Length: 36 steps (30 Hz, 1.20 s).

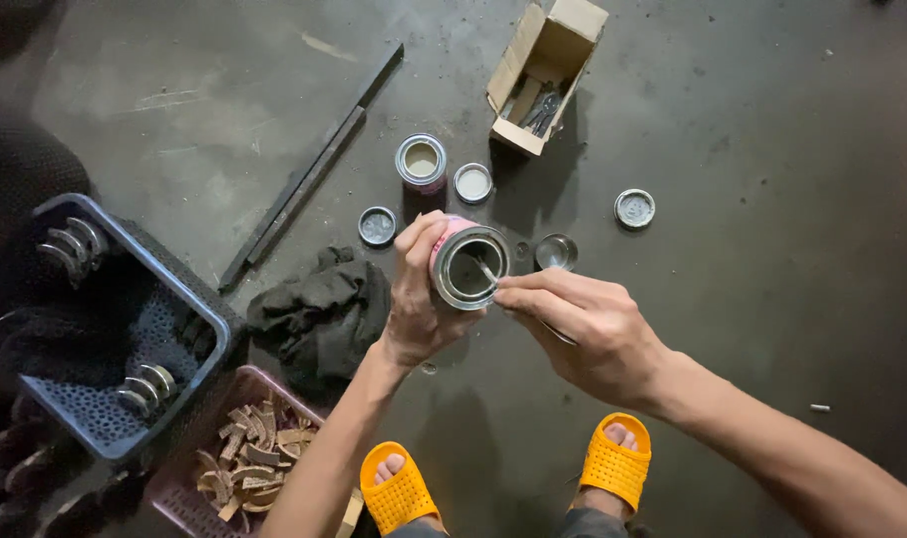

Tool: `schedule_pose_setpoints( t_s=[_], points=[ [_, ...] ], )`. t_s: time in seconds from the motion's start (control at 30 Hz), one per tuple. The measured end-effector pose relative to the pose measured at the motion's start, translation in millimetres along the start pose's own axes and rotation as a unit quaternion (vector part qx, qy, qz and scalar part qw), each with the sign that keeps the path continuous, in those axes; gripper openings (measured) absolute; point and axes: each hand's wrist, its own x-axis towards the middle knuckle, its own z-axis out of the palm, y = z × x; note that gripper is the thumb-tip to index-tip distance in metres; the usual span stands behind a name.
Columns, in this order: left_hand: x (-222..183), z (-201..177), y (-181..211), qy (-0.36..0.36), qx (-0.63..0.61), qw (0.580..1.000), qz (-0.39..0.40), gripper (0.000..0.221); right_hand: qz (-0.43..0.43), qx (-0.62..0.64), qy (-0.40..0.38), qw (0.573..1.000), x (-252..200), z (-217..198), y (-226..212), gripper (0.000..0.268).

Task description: Mixing different paint colors and fluids from small cans using a spoon and screwdriver.

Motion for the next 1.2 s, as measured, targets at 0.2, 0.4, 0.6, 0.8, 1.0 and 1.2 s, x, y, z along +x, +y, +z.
schedule_pose_setpoints(
  t_s=[0.2,0.4,0.6,0.8,1.0,1.2],
  points=[
    [9.6,6.7,2.4,0.027,0.036,0.999,0.028,0.090,-0.025,0.006,-0.026,0.999,-0.2,-14.3,-1.1,0.026],
    [11.5,5.2,-0.8,-0.016,0.046,0.998,0.031,0.085,-0.075,-0.076,-0.030,0.994,1.2,-9.1,-2.5,0.037],
    [14.7,1.7,1.4,0.010,0.064,0.997,0.029,0.086,-0.011,0.000,-0.008,1.000,-11.2,1.5,4.7,0.027],
    [20.5,-3.1,5.4,-0.014,0.072,0.997,0.031,0.082,-0.107,-0.099,0.000,0.989,-4.4,5.2,2.8,0.039],
    [10.8,-2.5,0.8,-0.035,0.111,0.992,0.043,0.082,0.011,-0.021,0.036,0.999,-15.8,23.9,3.2,0.024],
    [8.7,2.7,-3.8,-0.022,0.113,0.993,0.027,0.078,-0.022,-0.030,0.039,0.999,-14.3,19.9,-0.1,0.028]
  ],
)
